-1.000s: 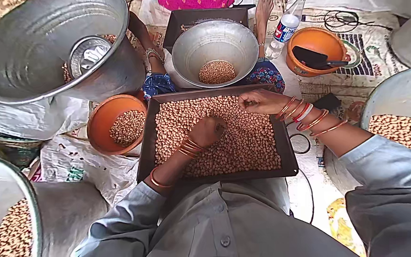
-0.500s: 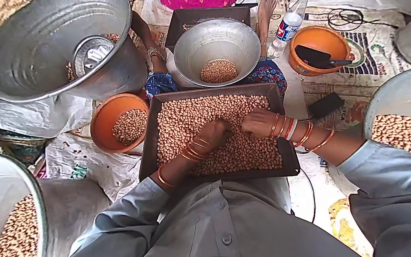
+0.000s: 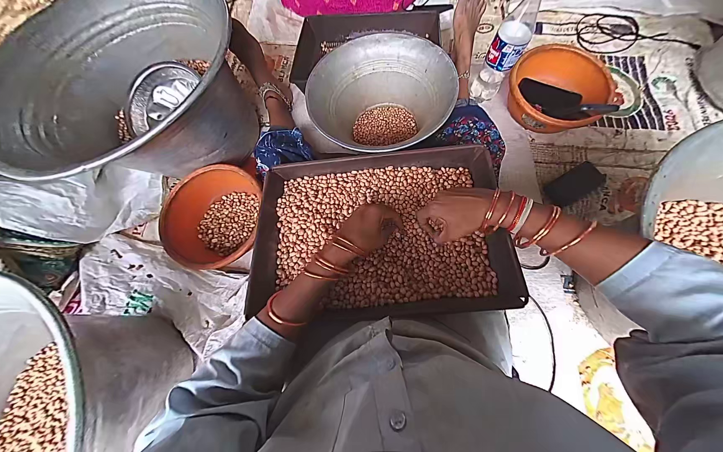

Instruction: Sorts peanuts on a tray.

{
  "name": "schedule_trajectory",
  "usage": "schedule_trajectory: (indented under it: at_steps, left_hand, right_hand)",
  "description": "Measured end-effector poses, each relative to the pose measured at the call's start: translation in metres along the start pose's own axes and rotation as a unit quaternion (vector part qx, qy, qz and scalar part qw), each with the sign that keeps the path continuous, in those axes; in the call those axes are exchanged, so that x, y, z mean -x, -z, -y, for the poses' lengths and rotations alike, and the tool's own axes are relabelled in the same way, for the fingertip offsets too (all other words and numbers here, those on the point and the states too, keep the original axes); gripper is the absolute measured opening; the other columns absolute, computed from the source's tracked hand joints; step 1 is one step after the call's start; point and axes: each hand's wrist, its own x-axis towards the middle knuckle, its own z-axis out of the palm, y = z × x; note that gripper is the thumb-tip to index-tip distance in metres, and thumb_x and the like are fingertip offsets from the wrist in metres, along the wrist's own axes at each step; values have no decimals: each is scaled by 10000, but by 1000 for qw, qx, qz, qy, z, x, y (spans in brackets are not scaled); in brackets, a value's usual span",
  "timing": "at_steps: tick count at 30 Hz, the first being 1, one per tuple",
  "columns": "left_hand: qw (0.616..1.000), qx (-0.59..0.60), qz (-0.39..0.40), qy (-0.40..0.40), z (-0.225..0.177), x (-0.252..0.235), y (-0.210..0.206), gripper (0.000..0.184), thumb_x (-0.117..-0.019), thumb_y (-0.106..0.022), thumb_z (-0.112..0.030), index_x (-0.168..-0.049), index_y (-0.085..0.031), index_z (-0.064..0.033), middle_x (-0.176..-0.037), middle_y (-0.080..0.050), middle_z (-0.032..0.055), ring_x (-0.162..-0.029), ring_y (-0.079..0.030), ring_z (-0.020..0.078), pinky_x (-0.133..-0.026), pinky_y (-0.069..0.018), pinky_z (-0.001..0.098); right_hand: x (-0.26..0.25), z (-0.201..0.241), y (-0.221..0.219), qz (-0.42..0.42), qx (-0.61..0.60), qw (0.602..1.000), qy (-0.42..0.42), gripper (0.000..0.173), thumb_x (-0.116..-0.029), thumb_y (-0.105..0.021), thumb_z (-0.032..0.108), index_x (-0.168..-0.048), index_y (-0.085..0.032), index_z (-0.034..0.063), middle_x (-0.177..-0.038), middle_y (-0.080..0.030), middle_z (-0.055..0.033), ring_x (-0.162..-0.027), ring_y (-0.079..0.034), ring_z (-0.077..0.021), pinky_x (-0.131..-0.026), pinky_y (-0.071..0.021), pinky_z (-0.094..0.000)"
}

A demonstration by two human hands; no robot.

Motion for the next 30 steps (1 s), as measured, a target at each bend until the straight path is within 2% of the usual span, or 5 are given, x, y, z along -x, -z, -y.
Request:
schedule_trajectory:
  at_steps: [5,12,17,22,30]
  left_hand:
    - [993,-111,26,-4,0,-8,-18,173,-929,-696,-74,-1088,-764,-88,-1175,-719,163,-1054,-706,382,-888,-564,614]
    - [993,-113,20,-11,6,-12,-20,144,-935,-689,-149,-1040,-765,-85,-1082,-736,143,-978,-725,346,-843,-579,578]
    - [968,249,-27,7,17,-4,24,85,-933,-649,-41,-1014,-675,-51,-750,-614,-30,-608,-525,24,-573,-447,203]
    - [941,335,-35,30,26,22,44,271,-1006,-400,-86,-1028,-670,-103,-746,-620,-74,-546,-510,-19,-475,-403,131]
    - [997,-59,11,54,2,51,24,177,-938,-711,-40,-1081,-786,-113,-1050,-750,96,-910,-721,265,-858,-581,515]
  right_hand:
    - [13,-13,18,-73,-117,990,24,102,-958,-600,79,-948,-700,63,-761,-609,-21,-690,-560,-111,-638,-446,-321]
    - [11,19,1,197,86,976,-32,171,-922,-754,240,-946,-773,72,-880,-707,-108,-874,-681,-309,-777,-523,-532]
    - [11,35,-9,190,132,971,-62,114,-893,-743,126,-903,-726,14,-937,-700,-154,-924,-679,-360,-786,-514,-560]
    - [13,47,-20,143,150,978,-34,71,-933,-635,-23,-947,-699,-48,-947,-696,-197,-937,-684,-392,-798,-520,-557]
    - [12,67,-30,152,171,973,-21,136,-955,-563,-67,-924,-694,-54,-907,-688,-176,-881,-683,-351,-769,-522,-491]
